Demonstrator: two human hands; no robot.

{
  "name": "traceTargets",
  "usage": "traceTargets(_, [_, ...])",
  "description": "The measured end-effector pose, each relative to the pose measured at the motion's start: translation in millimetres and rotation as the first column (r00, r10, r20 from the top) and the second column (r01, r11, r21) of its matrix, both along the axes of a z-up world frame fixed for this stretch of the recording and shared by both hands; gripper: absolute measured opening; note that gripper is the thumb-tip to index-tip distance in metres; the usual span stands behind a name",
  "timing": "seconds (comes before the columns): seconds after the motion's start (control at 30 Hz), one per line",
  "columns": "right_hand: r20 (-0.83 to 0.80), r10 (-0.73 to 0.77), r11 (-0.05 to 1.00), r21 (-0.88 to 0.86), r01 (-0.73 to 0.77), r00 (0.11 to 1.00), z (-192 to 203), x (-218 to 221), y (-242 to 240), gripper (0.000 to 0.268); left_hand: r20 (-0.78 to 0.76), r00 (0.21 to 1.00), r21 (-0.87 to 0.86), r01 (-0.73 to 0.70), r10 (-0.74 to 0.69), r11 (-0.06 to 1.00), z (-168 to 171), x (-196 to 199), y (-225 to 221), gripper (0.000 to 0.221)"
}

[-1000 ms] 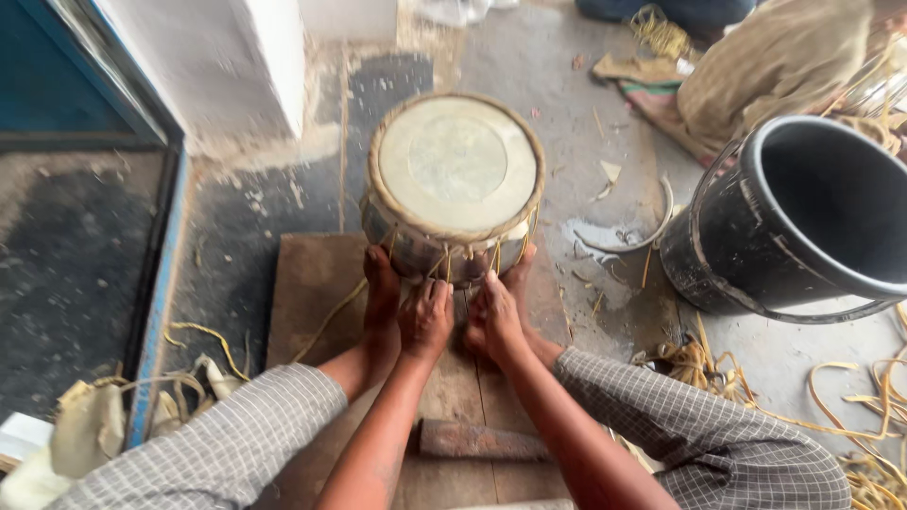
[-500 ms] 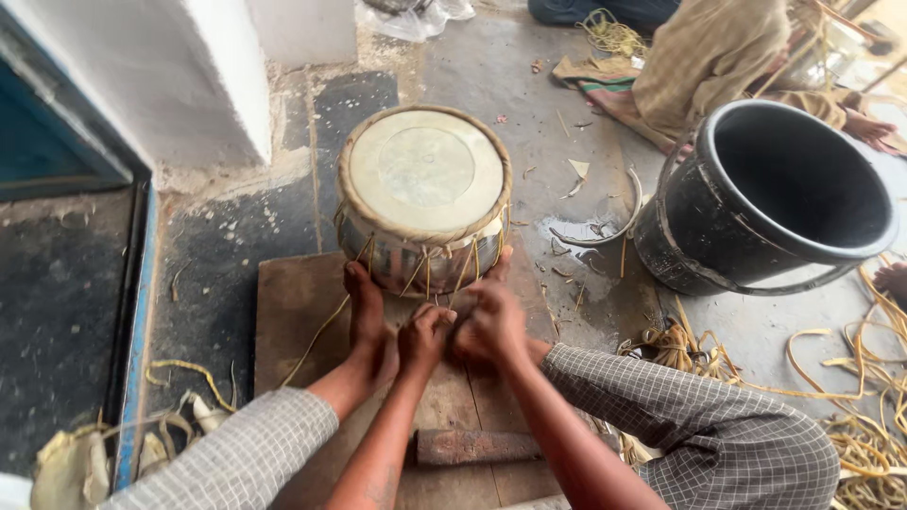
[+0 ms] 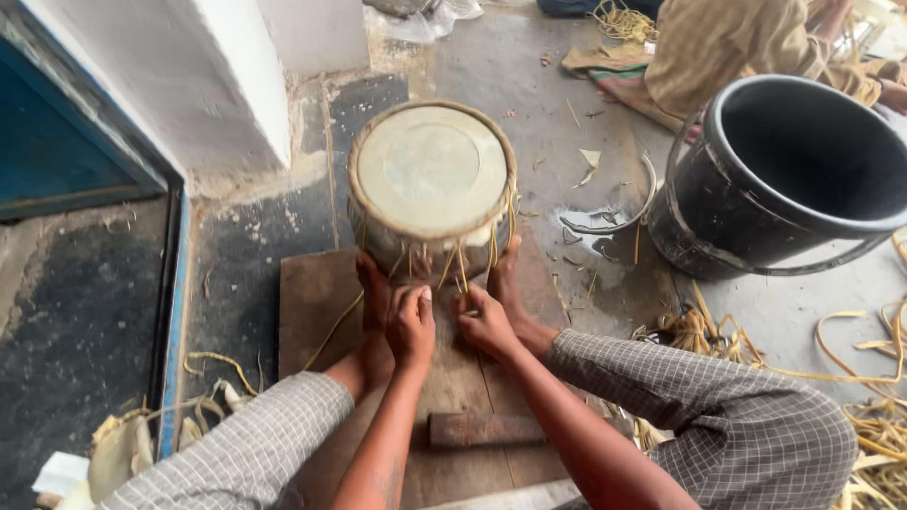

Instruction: The person repairs a drum by hand and using a wooden mallet, tightening the cords around the drum's body and tapping the rim.

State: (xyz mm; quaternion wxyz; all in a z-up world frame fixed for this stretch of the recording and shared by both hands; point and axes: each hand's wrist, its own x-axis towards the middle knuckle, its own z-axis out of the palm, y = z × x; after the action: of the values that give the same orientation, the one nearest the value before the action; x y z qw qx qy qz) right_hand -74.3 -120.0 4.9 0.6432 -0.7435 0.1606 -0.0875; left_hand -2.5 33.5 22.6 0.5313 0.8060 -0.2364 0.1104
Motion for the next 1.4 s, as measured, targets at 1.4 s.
traceTargets(1.4, [-0.126, 0.083, 0.708, -0.691, -0.148, 0.988, 227.7, -60.5, 2.1, 0.077, 0.077, 0.984, -0.17, 0.169, -0.158, 0.971, -121.1, 27.5, -49.2, 0.06])
